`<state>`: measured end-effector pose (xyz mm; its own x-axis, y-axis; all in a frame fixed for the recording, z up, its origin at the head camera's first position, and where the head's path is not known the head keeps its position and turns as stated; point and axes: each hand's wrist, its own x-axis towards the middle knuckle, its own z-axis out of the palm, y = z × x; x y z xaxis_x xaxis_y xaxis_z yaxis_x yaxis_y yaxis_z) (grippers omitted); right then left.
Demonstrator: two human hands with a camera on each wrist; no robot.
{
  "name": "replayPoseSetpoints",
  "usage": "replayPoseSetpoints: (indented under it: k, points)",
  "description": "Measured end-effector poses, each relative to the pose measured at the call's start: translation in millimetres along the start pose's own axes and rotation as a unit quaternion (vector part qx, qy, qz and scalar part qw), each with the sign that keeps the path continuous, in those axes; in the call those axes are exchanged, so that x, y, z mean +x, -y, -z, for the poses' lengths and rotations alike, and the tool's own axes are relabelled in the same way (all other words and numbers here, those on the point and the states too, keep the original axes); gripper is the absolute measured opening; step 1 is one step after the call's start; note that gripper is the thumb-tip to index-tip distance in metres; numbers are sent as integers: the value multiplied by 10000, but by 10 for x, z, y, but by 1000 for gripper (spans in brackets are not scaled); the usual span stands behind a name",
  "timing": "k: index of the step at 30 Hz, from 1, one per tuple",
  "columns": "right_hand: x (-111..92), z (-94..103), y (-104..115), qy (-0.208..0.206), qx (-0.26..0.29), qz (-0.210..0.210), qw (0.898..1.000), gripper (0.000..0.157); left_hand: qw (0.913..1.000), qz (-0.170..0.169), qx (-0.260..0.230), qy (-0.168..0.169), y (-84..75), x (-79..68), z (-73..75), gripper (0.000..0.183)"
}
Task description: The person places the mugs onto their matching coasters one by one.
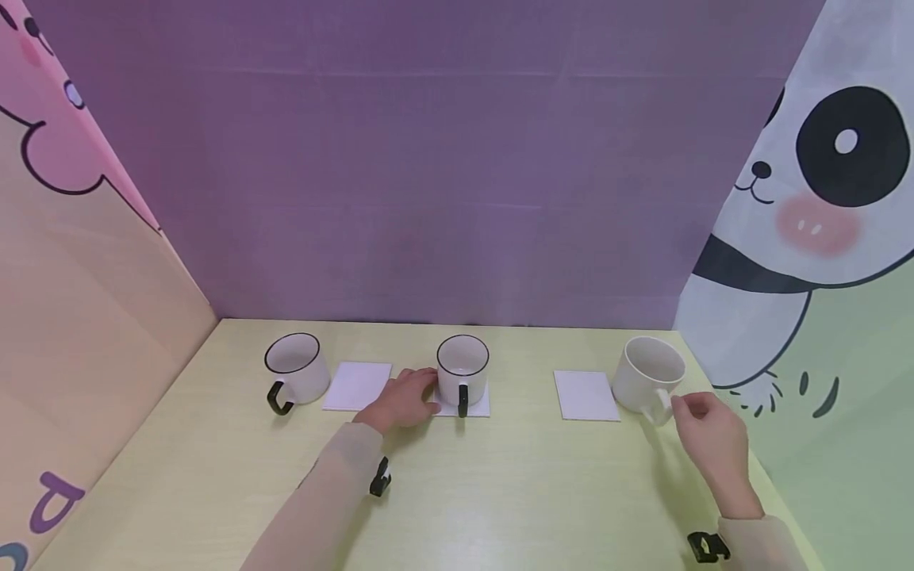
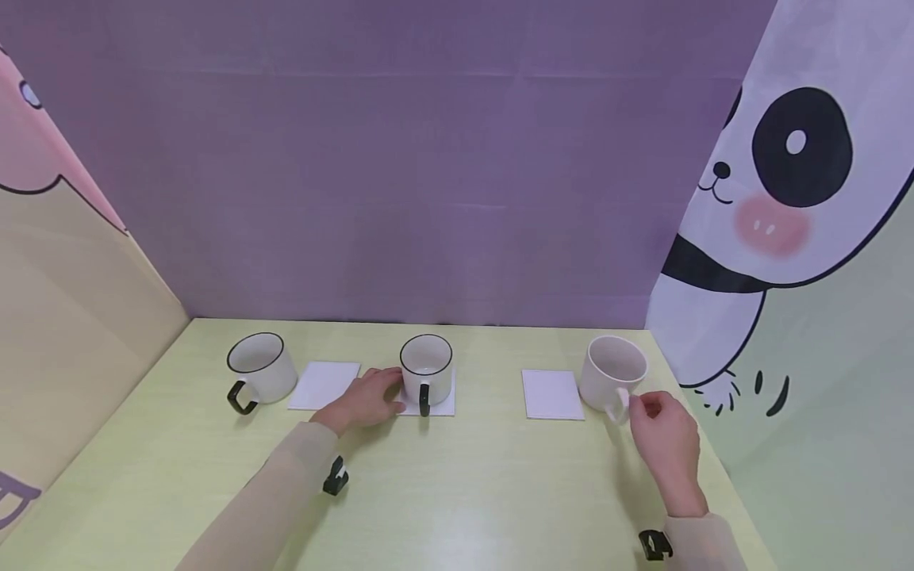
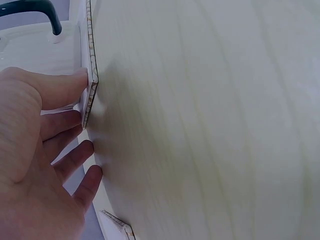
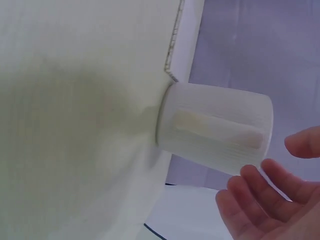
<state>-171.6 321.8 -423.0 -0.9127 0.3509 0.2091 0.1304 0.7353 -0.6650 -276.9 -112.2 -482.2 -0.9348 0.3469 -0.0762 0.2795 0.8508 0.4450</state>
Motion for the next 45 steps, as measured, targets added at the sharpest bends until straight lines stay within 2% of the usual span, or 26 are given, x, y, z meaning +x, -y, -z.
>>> replayPoseSetpoints:
  k: [5,10,16,20,26,29,38,41,45]
  points:
    - [49,-82,-110,406,23,-235,9989,44,10000,-19,-7,-10,8,-6,0,62]
    - [78,-165,-170,527,960,-710,9914,42,10000,-56,39,-18,1,-9,6,62]
    - [113,-212,-192,924,2215,-1106,9644,40,10000,5,2,8,-12,-15,11,62]
    - [141,-212,-214,1140,2744,-1040,9492,36,10000,3,-22,-11,0,-11,4,62]
    - [187,-206,-273,1462,3639,-955,9149,28,10000,-41,16,-30,15,-2,-3,62]
    - [202,-205,-284,1542,3824,-974,9058,29,10000,-38,3,-18,13,-5,3,62]
    - [228,-207,-252,1606,3632,-924,9131,30,9998,-71,-92,-153,5,-22,-2,58]
    - [226,-214,-247,1595,3675,-954,9113,30,9993,-94,-148,-326,0,-48,-3,54]
    - [225,-220,-243,1561,3676,-935,9120,30,9971,-106,-87,-747,-18,-86,34,39]
